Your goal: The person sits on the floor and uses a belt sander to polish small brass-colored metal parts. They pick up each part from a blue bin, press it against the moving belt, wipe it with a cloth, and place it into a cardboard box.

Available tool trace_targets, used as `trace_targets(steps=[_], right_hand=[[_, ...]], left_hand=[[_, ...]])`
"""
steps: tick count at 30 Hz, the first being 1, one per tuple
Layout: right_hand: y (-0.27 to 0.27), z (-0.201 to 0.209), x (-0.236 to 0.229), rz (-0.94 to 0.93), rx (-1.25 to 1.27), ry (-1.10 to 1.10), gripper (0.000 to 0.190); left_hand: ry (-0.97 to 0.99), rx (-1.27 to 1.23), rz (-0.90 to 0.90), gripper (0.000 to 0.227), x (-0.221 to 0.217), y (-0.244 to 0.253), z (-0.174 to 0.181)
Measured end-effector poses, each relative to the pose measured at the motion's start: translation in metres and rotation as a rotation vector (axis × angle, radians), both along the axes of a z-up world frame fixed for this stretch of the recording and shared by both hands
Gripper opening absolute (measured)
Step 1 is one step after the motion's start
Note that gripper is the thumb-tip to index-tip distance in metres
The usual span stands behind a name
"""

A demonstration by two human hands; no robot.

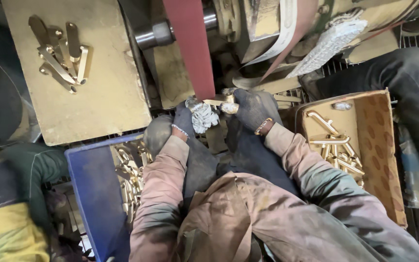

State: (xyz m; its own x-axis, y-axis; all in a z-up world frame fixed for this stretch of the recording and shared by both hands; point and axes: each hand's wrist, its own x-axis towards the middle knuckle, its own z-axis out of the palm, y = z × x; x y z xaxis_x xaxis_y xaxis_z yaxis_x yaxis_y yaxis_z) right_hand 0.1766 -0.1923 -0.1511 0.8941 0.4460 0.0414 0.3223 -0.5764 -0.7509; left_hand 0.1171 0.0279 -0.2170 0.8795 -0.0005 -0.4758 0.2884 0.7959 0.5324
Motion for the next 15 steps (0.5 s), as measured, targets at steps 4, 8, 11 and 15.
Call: trace_targets(steps=[4, 8, 11, 15], right_hand=[[0.013, -0.003, 0.005, 0.038, 0.0, 0.031, 0.038], [0.027, -0.01, 0.008, 0.046, 0.095, 0.119, 0.038], [0.03, -0.02, 0.012, 0.033, 0.021, 0.097, 0.036], [0.015, -0.025, 0.01, 0.024, -0.095, -0.006, 0.025]], left_hand=[[-0.247, -0.201, -0.015, 0.009, -0.01, 0.01, -0.008], [-0.152, -0.288, 0.025, 0.019, -0.005, 0.019, -0.024], [0.055, -0.077, 0.139, 0.01, -0.003, 0.021, -0.029], [0.114, -0.041, 0.123, 0.012, 0.0, 0.009, -0.027]])
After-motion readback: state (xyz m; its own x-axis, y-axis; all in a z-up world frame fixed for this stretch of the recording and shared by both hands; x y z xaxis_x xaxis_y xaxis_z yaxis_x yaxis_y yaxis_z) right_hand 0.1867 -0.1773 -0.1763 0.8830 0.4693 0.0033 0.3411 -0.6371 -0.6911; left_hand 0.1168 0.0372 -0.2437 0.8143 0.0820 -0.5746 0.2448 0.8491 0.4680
